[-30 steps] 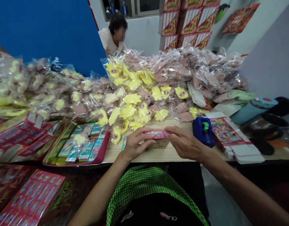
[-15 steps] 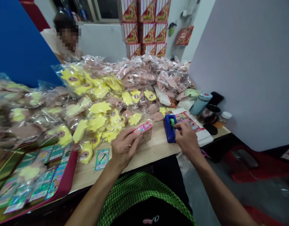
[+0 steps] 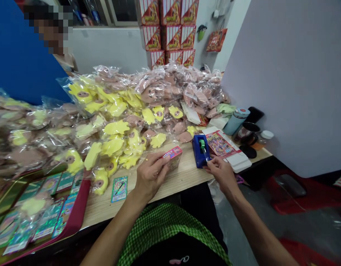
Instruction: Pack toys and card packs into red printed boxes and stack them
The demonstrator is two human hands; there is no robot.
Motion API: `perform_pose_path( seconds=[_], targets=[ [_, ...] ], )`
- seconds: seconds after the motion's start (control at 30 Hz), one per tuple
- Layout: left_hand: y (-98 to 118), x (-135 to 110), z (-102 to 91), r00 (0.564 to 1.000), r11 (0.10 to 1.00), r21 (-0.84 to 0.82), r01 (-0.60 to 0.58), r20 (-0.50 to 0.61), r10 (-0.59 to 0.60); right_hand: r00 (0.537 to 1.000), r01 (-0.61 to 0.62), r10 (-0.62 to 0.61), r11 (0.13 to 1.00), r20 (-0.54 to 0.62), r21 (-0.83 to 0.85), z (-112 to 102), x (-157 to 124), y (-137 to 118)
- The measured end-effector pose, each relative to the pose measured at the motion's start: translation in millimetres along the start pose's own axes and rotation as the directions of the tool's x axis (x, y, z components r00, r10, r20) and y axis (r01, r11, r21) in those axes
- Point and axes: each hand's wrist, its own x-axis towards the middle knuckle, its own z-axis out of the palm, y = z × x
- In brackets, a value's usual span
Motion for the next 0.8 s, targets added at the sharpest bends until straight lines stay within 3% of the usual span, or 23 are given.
perform_pose_path(
  seconds=[0.1,0.2,0.27,0.33,0.43,0.53,0.63,0.8],
  targets=[
    [0,0,0.9,1.000,1.000,0.022,-0.006,-0.019,0.006,0.995,0.052,-0.054,0.998,-0.088,-0.029,-2,-14,-2],
    [0,2,1.6,1.000,1.000,-0.007,-0.003,-0.031,0.002,0.982,0.110,-0.118,0.992,-0.145,-0.059,-8,-27,-21],
    [0,2,2.3,0.999,1.000,-0.026,0.008,-0.044,-0.009,0.985,0.154,-0.156,0.988,-0.079,-0.032,-10,-33,-44],
    [1,2,3.0,0.998,0.999,-0.034,0.020,-0.053,-0.022,0.978,0.183,-0.191,0.978,0.086,0.098,-4,-34,-72],
    [4,2,3.2,0.998,0.998,-0.041,0.040,-0.049,-0.042,0.917,0.077,-0.218,0.919,0.335,0.387,16,-28,-109],
    [8,1,2.9,0.993,0.996,-0.002,0.094,-0.073,-0.093,0.865,-0.098,-0.186,0.848,0.466,0.520,40,-16,-128],
    [8,0,2.8,0.990,0.994,0.023,0.108,-0.096,-0.106,0.852,-0.194,-0.114,0.837,0.510,0.512,55,-8,-134],
    [2,1,1.2,0.999,0.998,-0.053,0.020,0.029,-0.018,0.854,-0.281,0.003,0.844,0.520,0.457,59,-8,-133]
  ],
)
